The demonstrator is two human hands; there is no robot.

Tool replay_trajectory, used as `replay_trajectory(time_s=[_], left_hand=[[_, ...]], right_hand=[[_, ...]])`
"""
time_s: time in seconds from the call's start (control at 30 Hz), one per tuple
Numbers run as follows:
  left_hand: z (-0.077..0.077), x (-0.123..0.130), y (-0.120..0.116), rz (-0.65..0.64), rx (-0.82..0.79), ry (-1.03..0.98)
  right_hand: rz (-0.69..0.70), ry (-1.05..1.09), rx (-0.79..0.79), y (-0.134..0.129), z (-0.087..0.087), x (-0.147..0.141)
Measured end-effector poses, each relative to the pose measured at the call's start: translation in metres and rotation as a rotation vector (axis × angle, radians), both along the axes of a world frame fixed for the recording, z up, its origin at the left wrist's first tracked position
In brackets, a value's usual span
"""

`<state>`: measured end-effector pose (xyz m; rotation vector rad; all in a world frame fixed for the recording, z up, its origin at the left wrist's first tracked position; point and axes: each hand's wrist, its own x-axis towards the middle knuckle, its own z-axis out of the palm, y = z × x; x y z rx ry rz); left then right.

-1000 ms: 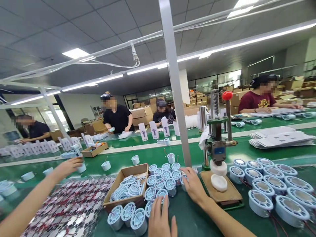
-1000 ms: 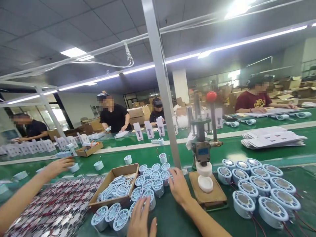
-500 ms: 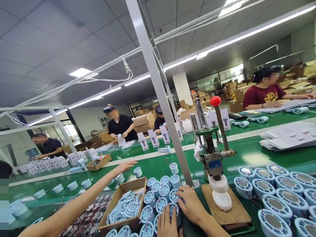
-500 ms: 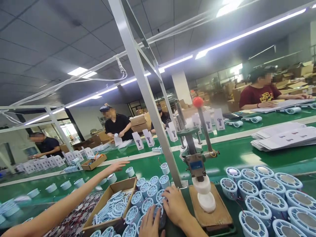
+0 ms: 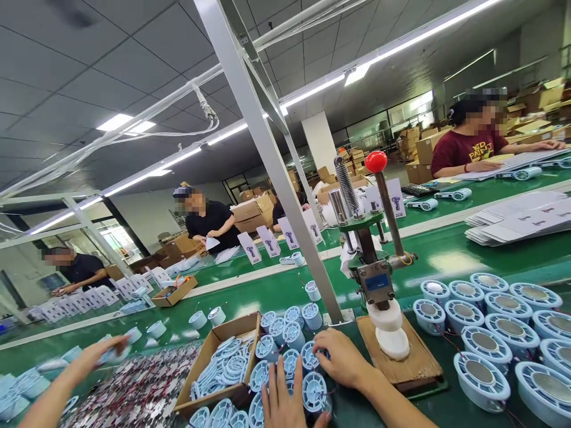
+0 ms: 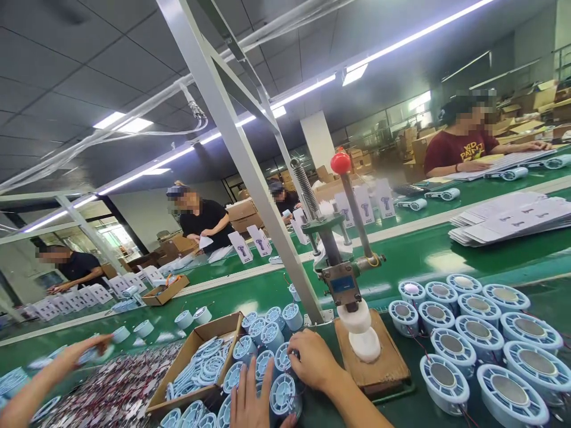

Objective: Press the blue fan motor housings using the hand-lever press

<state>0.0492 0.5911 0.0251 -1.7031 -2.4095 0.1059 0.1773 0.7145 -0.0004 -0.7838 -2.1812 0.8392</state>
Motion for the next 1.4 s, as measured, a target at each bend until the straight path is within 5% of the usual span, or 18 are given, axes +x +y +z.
replay_trajectory(time_s=[0.17,0.4,0.67,1.07,1.4], left_hand=[[0.027,-0.001,0.017,-0.161,-0.203,-0.177],[0.02,0.006,0.016,-0.185,-0.214,-0.209],[0.035,0.017,0.018,-0.26,-0.311,-0.257],[0.031,0.023,0.014,-0.173,-0.267,-0.241],[0.042,0.029,0.01,-0.076,-0.252,-0.2]], right_hand=[[-0.001,-0.009,-0.007,0.0,0.0,0.003],[-0.126,-0.009,-0.069,0.014,-0.006,0.004],[0.018,0.012,-0.041,0.019,-0.011,0.007],[-0.052,-0.037,-0.036,0.012,-0.002,0.008],[-0.066,-0.068,-0.02,0.012,-0.001,0.01]])
